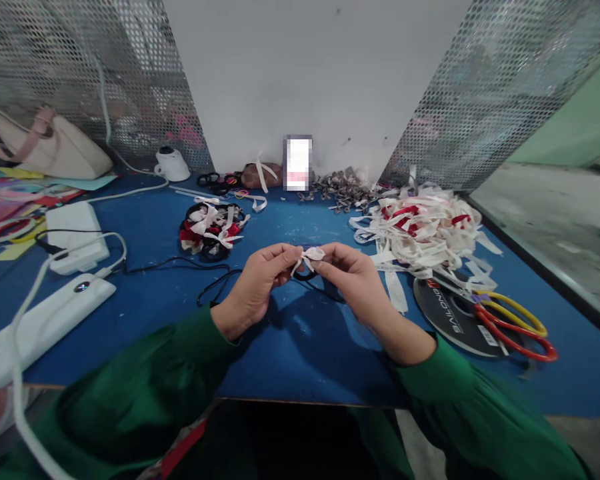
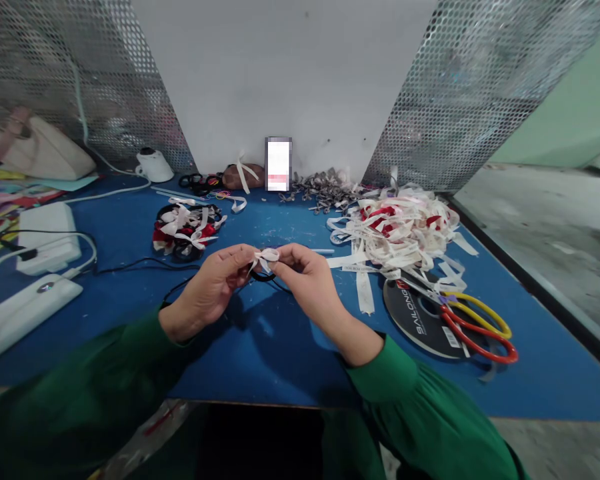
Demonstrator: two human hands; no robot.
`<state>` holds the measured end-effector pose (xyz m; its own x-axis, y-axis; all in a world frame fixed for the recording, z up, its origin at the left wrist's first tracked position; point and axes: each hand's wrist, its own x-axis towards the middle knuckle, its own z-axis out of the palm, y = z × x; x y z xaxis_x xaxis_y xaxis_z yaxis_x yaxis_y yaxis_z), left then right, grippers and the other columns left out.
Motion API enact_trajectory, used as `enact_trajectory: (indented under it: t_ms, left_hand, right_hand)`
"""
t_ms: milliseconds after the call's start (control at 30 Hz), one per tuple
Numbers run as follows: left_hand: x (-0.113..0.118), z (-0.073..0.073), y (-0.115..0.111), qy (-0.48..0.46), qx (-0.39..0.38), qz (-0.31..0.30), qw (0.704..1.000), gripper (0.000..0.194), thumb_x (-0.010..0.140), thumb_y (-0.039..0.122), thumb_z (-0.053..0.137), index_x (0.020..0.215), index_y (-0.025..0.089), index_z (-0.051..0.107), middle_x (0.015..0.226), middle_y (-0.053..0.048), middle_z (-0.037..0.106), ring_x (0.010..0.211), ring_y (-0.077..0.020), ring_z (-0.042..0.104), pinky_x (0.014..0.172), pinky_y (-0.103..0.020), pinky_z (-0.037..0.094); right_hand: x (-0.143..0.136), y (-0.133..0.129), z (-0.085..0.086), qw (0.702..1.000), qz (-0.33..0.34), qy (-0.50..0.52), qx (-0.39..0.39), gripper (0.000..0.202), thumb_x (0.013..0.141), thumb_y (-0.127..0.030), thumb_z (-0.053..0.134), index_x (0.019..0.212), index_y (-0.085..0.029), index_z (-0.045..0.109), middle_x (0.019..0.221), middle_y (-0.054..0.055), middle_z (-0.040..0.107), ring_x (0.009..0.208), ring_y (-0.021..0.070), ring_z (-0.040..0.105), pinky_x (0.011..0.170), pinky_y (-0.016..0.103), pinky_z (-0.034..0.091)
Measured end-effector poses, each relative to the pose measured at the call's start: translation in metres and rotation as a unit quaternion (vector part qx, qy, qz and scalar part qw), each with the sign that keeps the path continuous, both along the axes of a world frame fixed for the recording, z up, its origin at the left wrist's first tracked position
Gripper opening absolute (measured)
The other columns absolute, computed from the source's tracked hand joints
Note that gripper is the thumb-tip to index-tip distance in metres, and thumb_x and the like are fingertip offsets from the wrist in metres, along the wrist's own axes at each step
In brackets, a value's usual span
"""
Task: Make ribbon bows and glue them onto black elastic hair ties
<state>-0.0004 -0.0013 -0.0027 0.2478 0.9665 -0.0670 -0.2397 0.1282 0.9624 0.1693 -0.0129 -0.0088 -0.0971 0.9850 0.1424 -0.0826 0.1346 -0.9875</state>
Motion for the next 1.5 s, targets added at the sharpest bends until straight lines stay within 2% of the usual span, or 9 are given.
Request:
enact_trajectory:
  t_ms: [133, 367, 500, 633, 1067, 1267, 1400, 1500]
  left_hand:
    - [-0.0001, -0.0001, -0.0003, -0.011, -0.006, 0.003, 1.0, 0.035, 0.082, 0.051, 0.071, 0.077, 0.017, 0.071, 0.072, -0.002, 0.061, 0.057, -0.0089, 0.041, 0.051, -0.024, 0.025]
    - [-0.0002, 0.0001, 0.0002, 0.035, 0.018, 0.007, 0.999, 0.025, 0.078, 0.04, 0.077, 0.074, 0.016, 0.07, 0.066, 0.0, 0.061, 0.052, -0.0074, 0.035, 0.05, -0.026, 0.023]
    - [0.0001, 0.0007, 0.0005, 0.031, 0.004, 0.01, 0.999, 0.023, 0.075, 0.037, 0.078, 0.072, 0.016, 0.07, 0.065, 0.0, 0.061, 0.052, -0.0074, 0.036, 0.051, -0.026, 0.023]
    - [-0.0002, 0.0021, 0.0005, 0.026, -0.007, 0.005, 1.0, 0.022, 0.072, 0.035, 0.079, 0.071, 0.016, 0.069, 0.065, -0.001, 0.062, 0.053, -0.0079, 0.04, 0.051, -0.025, 0.025]
    - [-0.0002, 0.0052, -0.0006, 0.027, 0.015, 0.021, 0.999, 0.021, 0.069, 0.033, 0.081, 0.067, 0.016, 0.07, 0.059, 0.001, 0.058, 0.054, -0.0084, 0.042, 0.052, -0.025, 0.028]
    - [0.0001, 0.0011, 0.0001, 0.021, -0.014, -0.002, 1.0, 0.027, 0.072, 0.04, 0.081, 0.071, 0.015, 0.071, 0.067, -0.002, 0.062, 0.054, -0.0083, 0.042, 0.049, -0.025, 0.024]
    - [-0.0008, -0.0006, 0.0005, 0.009, -0.002, 0.009, 1.0, 0.036, 0.079, 0.052, 0.074, 0.075, 0.016, 0.072, 0.069, -0.003, 0.061, 0.054, -0.0087, 0.042, 0.047, -0.025, 0.023]
    - [-0.0017, -0.0008, 0.0003, 0.011, 0.001, 0.013, 1.0, 0.036, 0.081, 0.051, 0.073, 0.076, 0.016, 0.072, 0.068, -0.002, 0.06, 0.055, -0.0086, 0.042, 0.048, -0.024, 0.025]
  right_hand:
    - [0.0005, 0.0003, -0.0008, 1.0, 0.002, 0.0, -0.002, 0.017, 0.077, -0.036, 0.077, 0.083, -0.022, 0.071, 0.08, 0.002, 0.073, 0.076, 0.0156, 0.065, 0.076, 0.032, 0.051]
    - [-0.0003, 0.0004, -0.0002, 1.0, 0.009, -0.009, -0.013, 0.022, 0.074, -0.041, 0.08, 0.083, -0.022, 0.071, 0.081, 0.002, 0.074, 0.075, 0.0162, 0.064, 0.075, 0.032, 0.052]
    - [-0.0009, 0.001, -0.001, 1.0, 0.01, -0.006, -0.011, 0.027, 0.072, -0.045, 0.082, 0.08, -0.022, 0.07, 0.079, 0.002, 0.073, 0.074, 0.0163, 0.064, 0.073, 0.032, 0.052]
    - [-0.0006, 0.001, -0.0027, 1.0, 0.02, 0.008, -0.007, 0.022, 0.074, -0.041, 0.081, 0.081, -0.022, 0.07, 0.078, 0.001, 0.073, 0.073, 0.0145, 0.065, 0.073, 0.03, 0.051]
    - [-0.0006, 0.0008, -0.0024, 0.999, 0.036, -0.012, 0.001, 0.025, 0.075, -0.044, 0.08, 0.083, -0.022, 0.071, 0.08, 0.002, 0.074, 0.075, 0.0156, 0.066, 0.074, 0.031, 0.052]
    - [-0.0017, 0.0009, -0.0027, 1.0, 0.021, -0.004, -0.001, 0.027, 0.073, -0.046, 0.08, 0.08, -0.022, 0.07, 0.077, 0.002, 0.074, 0.074, 0.0169, 0.065, 0.074, 0.032, 0.052]
    - [-0.0015, 0.0012, -0.0034, 1.0, 0.009, 0.003, 0.0, 0.021, 0.075, -0.04, 0.078, 0.083, -0.022, 0.071, 0.079, 0.002, 0.074, 0.076, 0.0168, 0.066, 0.076, 0.033, 0.051]
    - [-0.0015, 0.0011, -0.0029, 1.0, 0.012, 0.008, -0.003, 0.019, 0.074, -0.039, 0.079, 0.082, -0.023, 0.072, 0.08, 0.002, 0.075, 0.076, 0.0171, 0.066, 0.077, 0.033, 0.051]
